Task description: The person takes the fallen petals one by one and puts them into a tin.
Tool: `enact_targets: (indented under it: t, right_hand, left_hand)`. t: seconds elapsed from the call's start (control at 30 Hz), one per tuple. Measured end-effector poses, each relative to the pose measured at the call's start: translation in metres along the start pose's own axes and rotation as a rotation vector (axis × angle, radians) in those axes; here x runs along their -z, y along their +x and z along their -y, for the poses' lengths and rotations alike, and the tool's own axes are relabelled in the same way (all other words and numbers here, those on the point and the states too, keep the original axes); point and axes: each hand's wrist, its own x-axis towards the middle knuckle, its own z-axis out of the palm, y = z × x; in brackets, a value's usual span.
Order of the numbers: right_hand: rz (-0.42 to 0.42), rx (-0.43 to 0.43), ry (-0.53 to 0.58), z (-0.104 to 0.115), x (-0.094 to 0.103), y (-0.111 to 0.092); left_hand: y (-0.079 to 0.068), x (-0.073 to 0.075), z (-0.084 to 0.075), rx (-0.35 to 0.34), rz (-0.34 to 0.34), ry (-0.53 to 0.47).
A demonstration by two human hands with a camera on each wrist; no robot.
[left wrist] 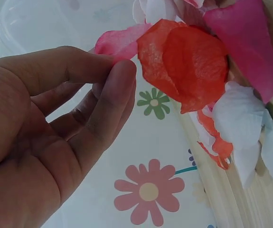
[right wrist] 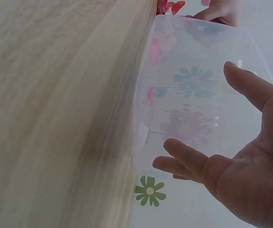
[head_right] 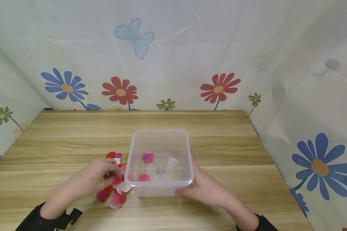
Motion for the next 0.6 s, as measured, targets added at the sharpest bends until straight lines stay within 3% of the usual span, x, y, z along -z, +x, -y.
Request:
enact_targets:
  t: [0.2,0.6]
  right_hand:
    - [-0.008,-0.025,0.001,-0.001,0.000,0.000]
    - [0.000,-0.031,-0.010,0.001,-0.001,0.001]
  left_hand:
    - [-0.001,0.005,-0.002,-0.007,-0.055,-0.005]
    - [-0.004,0.017,-0.009,-0.087,-0.315,-0.043]
